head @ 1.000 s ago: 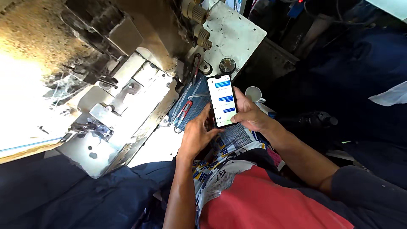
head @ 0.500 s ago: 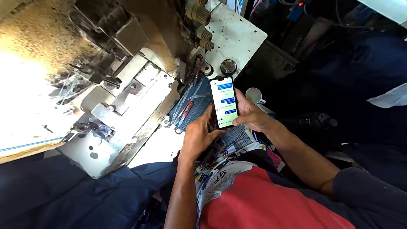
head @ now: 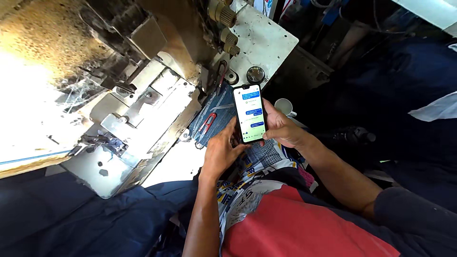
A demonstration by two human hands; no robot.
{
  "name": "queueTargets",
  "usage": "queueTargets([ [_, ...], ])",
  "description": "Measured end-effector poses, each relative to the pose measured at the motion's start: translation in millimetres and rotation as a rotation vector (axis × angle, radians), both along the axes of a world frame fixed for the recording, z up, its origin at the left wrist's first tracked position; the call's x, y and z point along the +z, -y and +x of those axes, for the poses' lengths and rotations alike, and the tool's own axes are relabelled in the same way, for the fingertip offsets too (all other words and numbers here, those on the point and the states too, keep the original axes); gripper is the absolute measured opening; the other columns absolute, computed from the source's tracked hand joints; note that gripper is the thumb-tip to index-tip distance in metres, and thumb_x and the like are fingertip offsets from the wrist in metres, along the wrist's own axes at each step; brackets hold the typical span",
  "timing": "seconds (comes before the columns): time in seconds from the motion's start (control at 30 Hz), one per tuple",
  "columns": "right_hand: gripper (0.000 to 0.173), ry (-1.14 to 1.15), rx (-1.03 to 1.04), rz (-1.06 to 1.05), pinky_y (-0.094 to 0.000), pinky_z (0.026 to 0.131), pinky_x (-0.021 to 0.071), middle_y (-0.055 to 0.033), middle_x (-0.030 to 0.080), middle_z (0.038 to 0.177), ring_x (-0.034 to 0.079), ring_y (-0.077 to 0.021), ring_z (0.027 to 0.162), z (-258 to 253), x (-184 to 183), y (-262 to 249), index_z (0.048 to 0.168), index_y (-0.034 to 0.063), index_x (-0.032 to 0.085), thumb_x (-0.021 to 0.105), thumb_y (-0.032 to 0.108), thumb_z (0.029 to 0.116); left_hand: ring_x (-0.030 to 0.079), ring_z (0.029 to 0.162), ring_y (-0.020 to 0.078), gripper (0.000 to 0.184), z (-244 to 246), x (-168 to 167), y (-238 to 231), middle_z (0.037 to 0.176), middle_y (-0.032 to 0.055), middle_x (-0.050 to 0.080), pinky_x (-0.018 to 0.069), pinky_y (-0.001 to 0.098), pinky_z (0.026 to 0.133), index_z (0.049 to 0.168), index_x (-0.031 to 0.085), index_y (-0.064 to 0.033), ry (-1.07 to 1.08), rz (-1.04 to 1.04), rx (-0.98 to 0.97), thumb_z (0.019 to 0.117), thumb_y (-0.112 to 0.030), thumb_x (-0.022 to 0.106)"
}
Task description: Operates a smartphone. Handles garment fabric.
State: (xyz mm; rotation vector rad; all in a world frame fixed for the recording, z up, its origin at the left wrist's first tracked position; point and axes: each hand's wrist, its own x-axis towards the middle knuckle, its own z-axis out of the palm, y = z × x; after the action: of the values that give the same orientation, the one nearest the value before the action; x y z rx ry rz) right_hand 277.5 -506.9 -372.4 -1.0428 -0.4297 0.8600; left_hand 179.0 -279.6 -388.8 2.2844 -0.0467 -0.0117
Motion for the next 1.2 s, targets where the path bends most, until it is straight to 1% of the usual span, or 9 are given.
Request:
queueTargets([
  [0.13,0.103,-0.019,-0.009,-0.012,-0.044,0.062,0.0625,-0.0238,0.055,0.138,0.069,-0.0371,0.098,-1.1,1.5,-0.7,0.163,0.0249,0.008,0.05,-0.017,0.0793,0.064,0.068,0.0089,0.089,-0.4,-0.1,0.1,0.086,-0.0025,0.07,0.0591,0.0344,0.065,0.157,0.042,-0.0177,0.02,0.009,-0.008,0.0837,-0.046,0.084],
  [0.33,0.098,-0.022,-0.038,-0.025,-0.0448,0.061,0.0625,-0.0237,0.056,0.137,0.07,-0.0378,0.097,-2.8,0.3,-3.2,0.163,0.0257,0.012,0.049,-0.015,0.0808,0.065,0.069,0.0087,0.088,-0.3,-0.7,0.2,0.09,-0.003,0.071,0.0597,0.0343,0.067,0.157,0.042,-0.0202,0.026,0.004,-0.009,0.0838,-0.043,0.084],
  [0.43,0.095,-0.011,-0.053,-0.03,-0.0449,0.061,0.0626,-0.0235,0.057,0.137,0.07,-0.0374,0.098,-4.1,0.1,-3.0,0.163,0.024,0.012,0.047,-0.014,0.0829,0.065,0.068,0.01,0.086,-0.4,-2.3,0.7,0.086,-0.0018,0.071,0.0597,0.0362,0.067,0.156,0.044,-0.0167,0.051,0.022,-0.006,0.0842,-0.043,0.083],
  [0.6,0.092,-0.016,-0.068,-0.025,-0.0466,0.063,0.0631,-0.0237,0.056,0.137,0.07,-0.0386,0.1,-5.4,-2.3,-2.9,0.162,0.0227,0.015,0.047,-0.014,0.0843,0.063,0.066,0.0096,0.085,-0.8,-3.4,1.2,0.084,-0.0019,0.071,0.0589,0.0349,0.065,0.156,0.044,-0.0165,0.064,0.034,-0.012,0.0854,-0.043,0.082],
  [0.83,0.088,-0.034,-0.099,-0.027,-0.0447,0.06,0.0629,-0.0239,0.059,0.133,0.071,-0.0374,0.095,-7.7,-5.0,-4.6,0.162,0.0241,0.017,0.051,-0.01,0.0885,0.064,0.067,0.0088,0.085,-1.3,-2.0,1.1,0.088,-0.0022,0.071,0.0588,0.0333,0.065,0.156,0.044,-0.0181,0.059,0.021,-0.016,0.0843,-0.044,0.083],
  [0.93,0.085,-0.039,-0.125,-0.036,-0.0435,0.059,0.0626,-0.0236,0.06,0.132,0.071,-0.0369,0.094,-8.5,-5.4,-6.1,0.161,0.0246,0.02,0.053,-0.009,0.0906,0.063,0.066,0.0088,0.085,-1.5,-2.6,1.4,0.087,-0.0026,0.071,0.0583,0.0334,0.064,0.156,0.044,-0.0194,0.062,0.024,-0.011,0.0841,-0.044,0.084],
  [1.0,0.085,-0.035,-0.129,-0.045,-0.0437,0.059,0.0626,-0.0235,0.059,0.133,0.071,-0.0369,0.094,-8.5,-5.9,-6.3,0.161,0.0244,0.02,0.052,-0.009,0.0901,0.063,0.066,0.0085,0.085,-1.4,-3.0,1.3,0.087,-0.003,0.071,0.0584,0.0332,0.064,0.156,0.044,-0.0201,0.061,0.03,-0.011,0.0842,-0.044,0.083],
  [1.1,0.086,-0.052,-0.128,-0.047,-0.0456,0.059,0.0625,-0.0235,0.059,0.133,0.071,-0.0375,0.095,-8.0,-5.1,-5.6,0.161,0.0245,0.02,0.049,-0.009,0.0874,0.062,0.065,0.0084,0.086,-1.8,-3.0,1.3,0.086,-0.0031,0.071,0.0581,0.0328,0.063,0.156,0.044,-0.0197,0.057,0.032,-0.011,0.084,-0.044,0.083],
  [1.2,0.082,-0.068,-0.127,-0.043,-0.0469,0.06,0.0629,-0.0236,0.059,0.133,0.071,-0.038,0.095,-7.9,-3.8,-4.5,0.161,0.0248,0.021,0.046,-0.008,0.0901,0.062,0.065,0.0086,0.085,-2.0,-2.9,1.8,0.086,-0.0027,0.071,0.058,0.0331,0.063,0.155,0.045,-0.0191,0.061,0.033,-0.007,0.0838,-0.045,0.083],
])
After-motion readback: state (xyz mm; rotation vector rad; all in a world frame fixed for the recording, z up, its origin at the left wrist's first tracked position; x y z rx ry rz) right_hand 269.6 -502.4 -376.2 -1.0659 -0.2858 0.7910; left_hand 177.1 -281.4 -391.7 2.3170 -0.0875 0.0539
